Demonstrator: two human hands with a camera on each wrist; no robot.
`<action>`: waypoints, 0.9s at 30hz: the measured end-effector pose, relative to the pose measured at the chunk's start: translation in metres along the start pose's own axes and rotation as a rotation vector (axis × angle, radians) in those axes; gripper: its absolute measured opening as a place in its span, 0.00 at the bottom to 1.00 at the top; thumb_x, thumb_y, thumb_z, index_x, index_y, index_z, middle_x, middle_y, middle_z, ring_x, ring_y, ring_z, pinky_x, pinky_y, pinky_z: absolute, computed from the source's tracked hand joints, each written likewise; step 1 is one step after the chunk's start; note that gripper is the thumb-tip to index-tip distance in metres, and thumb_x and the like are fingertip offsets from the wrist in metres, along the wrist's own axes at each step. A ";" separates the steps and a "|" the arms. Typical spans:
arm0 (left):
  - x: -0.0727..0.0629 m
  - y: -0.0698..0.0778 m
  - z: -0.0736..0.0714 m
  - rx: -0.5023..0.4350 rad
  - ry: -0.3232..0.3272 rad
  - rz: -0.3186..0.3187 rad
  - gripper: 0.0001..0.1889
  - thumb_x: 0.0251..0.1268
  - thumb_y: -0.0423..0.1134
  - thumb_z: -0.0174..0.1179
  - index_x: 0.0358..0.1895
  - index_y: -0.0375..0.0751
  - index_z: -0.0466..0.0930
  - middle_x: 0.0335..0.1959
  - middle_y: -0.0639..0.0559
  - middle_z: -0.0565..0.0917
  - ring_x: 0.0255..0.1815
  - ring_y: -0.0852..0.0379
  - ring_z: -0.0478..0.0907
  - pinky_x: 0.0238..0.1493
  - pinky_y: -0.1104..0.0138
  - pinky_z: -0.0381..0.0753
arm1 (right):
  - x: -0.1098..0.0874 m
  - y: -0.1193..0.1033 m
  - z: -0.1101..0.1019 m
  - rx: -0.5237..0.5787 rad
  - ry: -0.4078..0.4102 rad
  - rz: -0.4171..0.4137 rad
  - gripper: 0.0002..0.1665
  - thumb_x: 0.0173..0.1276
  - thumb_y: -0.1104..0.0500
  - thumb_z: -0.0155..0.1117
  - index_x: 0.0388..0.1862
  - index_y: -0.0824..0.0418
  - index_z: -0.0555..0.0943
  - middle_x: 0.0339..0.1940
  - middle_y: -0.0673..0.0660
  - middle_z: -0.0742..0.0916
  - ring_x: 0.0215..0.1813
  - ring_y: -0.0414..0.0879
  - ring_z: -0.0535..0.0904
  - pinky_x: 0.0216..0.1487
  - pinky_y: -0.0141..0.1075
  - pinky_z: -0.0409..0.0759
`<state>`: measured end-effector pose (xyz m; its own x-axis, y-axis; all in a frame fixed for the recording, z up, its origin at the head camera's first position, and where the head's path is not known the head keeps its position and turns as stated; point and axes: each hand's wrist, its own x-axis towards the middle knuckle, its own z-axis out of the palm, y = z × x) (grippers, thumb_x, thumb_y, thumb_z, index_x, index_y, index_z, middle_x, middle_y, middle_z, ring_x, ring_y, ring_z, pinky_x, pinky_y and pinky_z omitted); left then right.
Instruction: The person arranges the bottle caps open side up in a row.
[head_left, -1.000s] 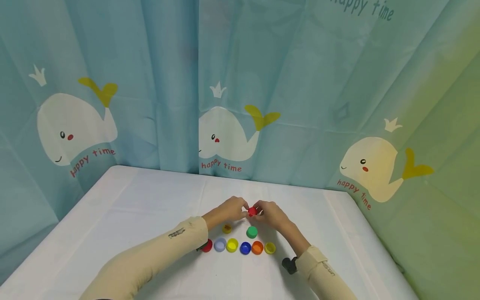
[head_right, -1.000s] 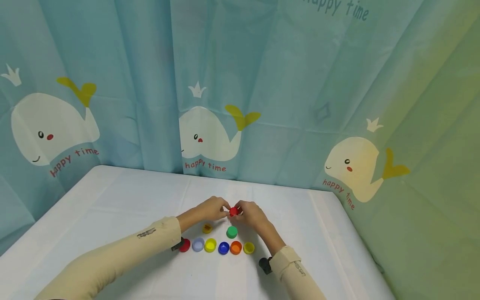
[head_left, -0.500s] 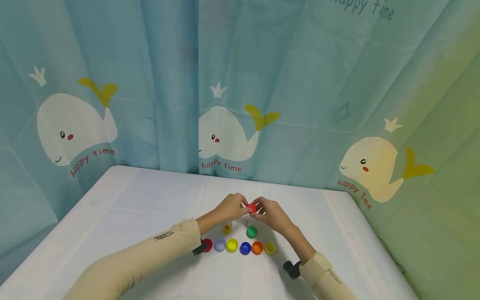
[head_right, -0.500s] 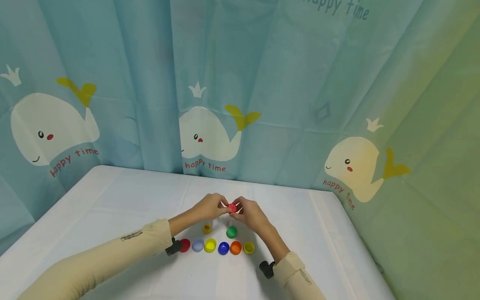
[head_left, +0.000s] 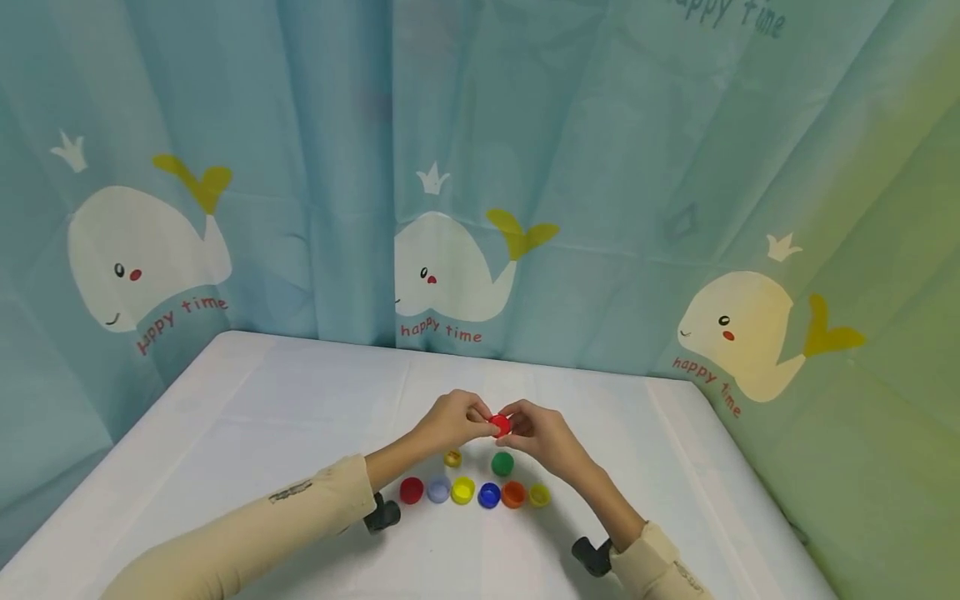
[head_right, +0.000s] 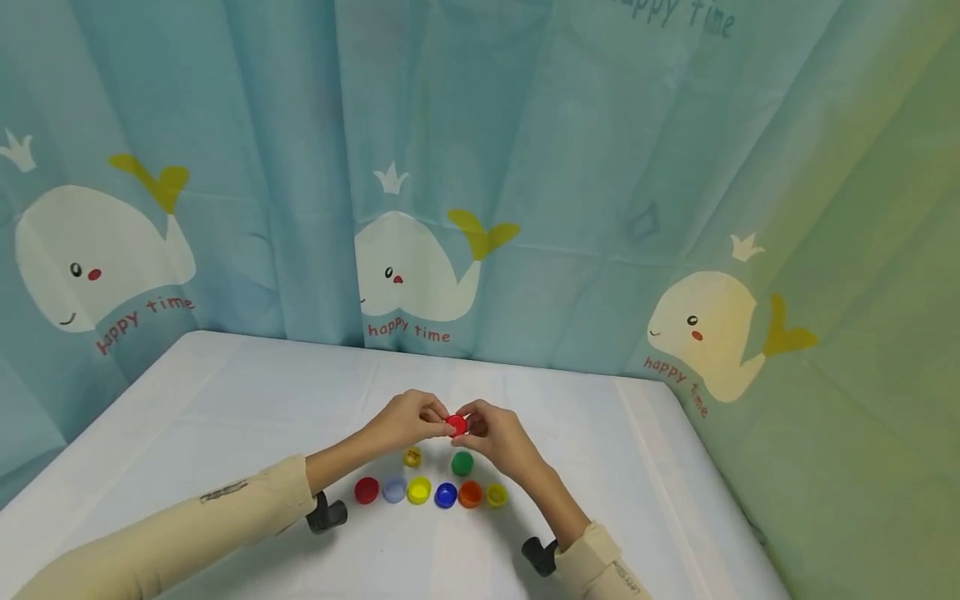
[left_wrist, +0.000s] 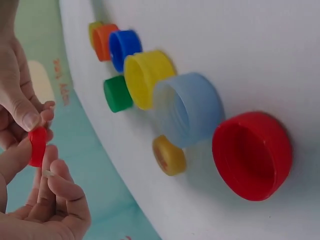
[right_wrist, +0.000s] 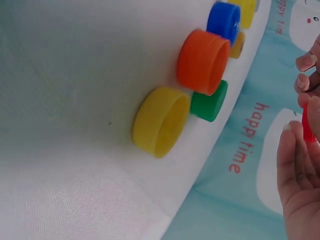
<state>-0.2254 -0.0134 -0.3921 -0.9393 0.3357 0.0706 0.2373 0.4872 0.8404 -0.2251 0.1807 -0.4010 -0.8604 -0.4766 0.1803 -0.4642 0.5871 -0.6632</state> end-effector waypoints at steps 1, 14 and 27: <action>-0.002 0.001 -0.001 -0.010 -0.003 0.007 0.10 0.55 0.38 0.69 0.33 0.37 0.80 0.26 0.54 0.81 0.27 0.58 0.76 0.31 0.70 0.79 | -0.002 -0.001 -0.001 0.011 0.000 -0.002 0.20 0.58 0.56 0.71 0.48 0.61 0.78 0.34 0.48 0.85 0.34 0.38 0.81 0.38 0.30 0.79; -0.033 0.004 0.000 -0.085 -0.079 0.145 0.08 0.58 0.37 0.66 0.36 0.39 0.77 0.27 0.56 0.77 0.29 0.57 0.73 0.32 0.71 0.75 | -0.027 -0.011 0.000 0.155 -0.081 -0.024 0.11 0.64 0.56 0.65 0.43 0.59 0.81 0.35 0.54 0.86 0.35 0.52 0.83 0.39 0.32 0.80; -0.053 -0.002 0.008 -0.171 -0.192 0.166 0.05 0.62 0.41 0.63 0.37 0.45 0.81 0.33 0.56 0.83 0.34 0.57 0.79 0.34 0.68 0.76 | -0.056 -0.013 0.005 0.061 -0.027 -0.064 0.07 0.61 0.60 0.68 0.37 0.53 0.80 0.32 0.43 0.84 0.32 0.42 0.82 0.33 0.33 0.80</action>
<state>-0.1743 -0.0257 -0.4013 -0.8233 0.5537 0.1249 0.3229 0.2760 0.9053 -0.1697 0.1969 -0.4058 -0.8230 -0.5298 0.2051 -0.5040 0.5143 -0.6939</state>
